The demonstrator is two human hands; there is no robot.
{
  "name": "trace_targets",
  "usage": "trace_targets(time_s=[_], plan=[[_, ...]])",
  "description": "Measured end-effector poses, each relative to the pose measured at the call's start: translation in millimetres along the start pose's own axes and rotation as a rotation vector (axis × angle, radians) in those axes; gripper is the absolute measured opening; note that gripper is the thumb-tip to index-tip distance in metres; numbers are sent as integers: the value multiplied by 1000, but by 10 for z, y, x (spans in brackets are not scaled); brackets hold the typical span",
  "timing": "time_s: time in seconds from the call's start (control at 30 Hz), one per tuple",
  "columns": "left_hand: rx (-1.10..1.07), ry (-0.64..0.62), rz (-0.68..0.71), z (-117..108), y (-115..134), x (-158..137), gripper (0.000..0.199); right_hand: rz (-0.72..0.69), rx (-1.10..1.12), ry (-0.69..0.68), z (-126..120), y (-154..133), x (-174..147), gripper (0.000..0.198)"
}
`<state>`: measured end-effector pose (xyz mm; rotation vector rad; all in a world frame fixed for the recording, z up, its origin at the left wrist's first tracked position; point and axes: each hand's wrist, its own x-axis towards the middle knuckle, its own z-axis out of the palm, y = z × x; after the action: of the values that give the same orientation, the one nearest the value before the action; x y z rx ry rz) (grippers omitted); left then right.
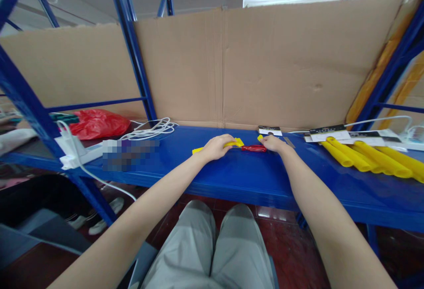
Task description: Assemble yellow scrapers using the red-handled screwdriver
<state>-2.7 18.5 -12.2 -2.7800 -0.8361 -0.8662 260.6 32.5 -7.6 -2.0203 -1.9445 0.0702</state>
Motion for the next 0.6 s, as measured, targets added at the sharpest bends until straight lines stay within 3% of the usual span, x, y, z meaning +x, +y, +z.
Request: trace_targets(time_s=[0.1, 0.6], plan=[[1, -5, -6, -1, 2, 0, 31, 67, 25, -67, -13, -9, -7, 32], [4, -7, -9, -6, 6, -2, 33, 95, 72, -100, -107, -59, -119, 25]])
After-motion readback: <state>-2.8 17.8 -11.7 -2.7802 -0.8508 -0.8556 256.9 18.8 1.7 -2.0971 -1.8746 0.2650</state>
